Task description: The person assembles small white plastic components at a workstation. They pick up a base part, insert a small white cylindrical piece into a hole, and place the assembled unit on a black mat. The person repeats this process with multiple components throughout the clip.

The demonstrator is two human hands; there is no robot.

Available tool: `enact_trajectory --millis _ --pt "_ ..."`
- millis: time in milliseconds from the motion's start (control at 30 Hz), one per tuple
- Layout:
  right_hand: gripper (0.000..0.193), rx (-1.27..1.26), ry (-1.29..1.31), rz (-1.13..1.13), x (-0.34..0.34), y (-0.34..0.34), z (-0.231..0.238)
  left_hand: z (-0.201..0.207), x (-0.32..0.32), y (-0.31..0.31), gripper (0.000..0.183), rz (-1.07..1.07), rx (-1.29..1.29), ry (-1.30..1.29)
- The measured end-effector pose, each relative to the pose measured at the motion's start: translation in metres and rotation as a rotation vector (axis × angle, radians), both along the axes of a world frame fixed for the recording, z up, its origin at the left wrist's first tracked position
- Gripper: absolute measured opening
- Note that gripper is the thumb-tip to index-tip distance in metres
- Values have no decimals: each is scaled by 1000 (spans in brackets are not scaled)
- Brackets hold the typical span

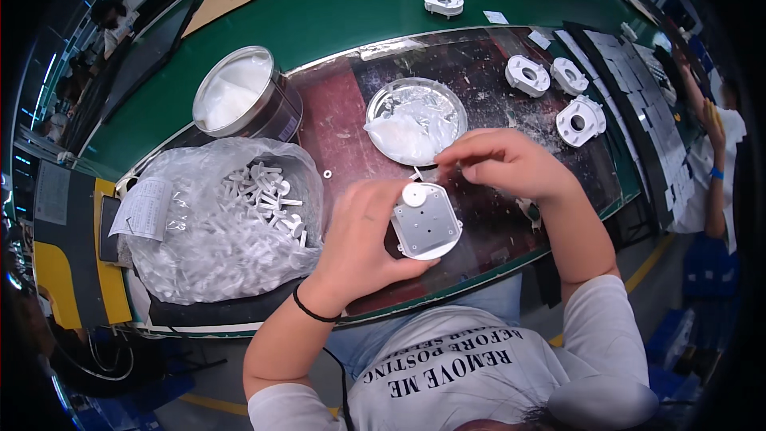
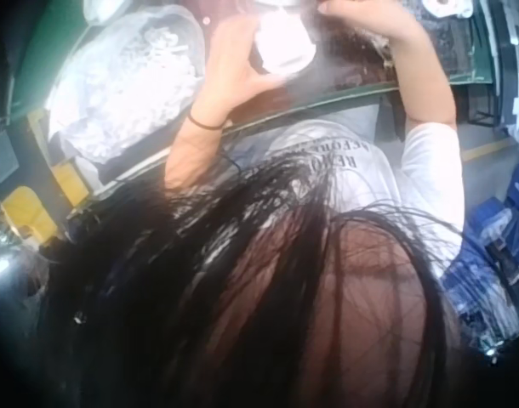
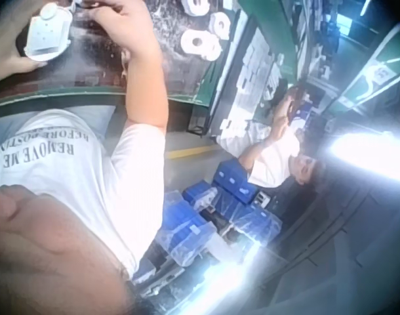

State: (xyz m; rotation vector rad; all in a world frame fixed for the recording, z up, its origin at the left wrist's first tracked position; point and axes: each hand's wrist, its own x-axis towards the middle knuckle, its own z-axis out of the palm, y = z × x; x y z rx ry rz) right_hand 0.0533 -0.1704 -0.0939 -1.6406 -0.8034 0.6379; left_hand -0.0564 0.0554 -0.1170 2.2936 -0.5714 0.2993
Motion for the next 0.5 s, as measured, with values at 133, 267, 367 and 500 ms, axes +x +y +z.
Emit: enact_trajectory --millis 133,267,367,500 --pt "30 -13 172 -48 -2 4 -1 -2 3 1 79 97 27 -143" --pt "36 -77 317 3 -13 14 3 -6 3 2 85 161 29 -257" --pt "41 -35 382 12 -14 18 -3 -5 3 2 87 185 46 -272" --pt "43 35 438 -3 -15 22 -9 -8 4 3 90 191 61 -275"
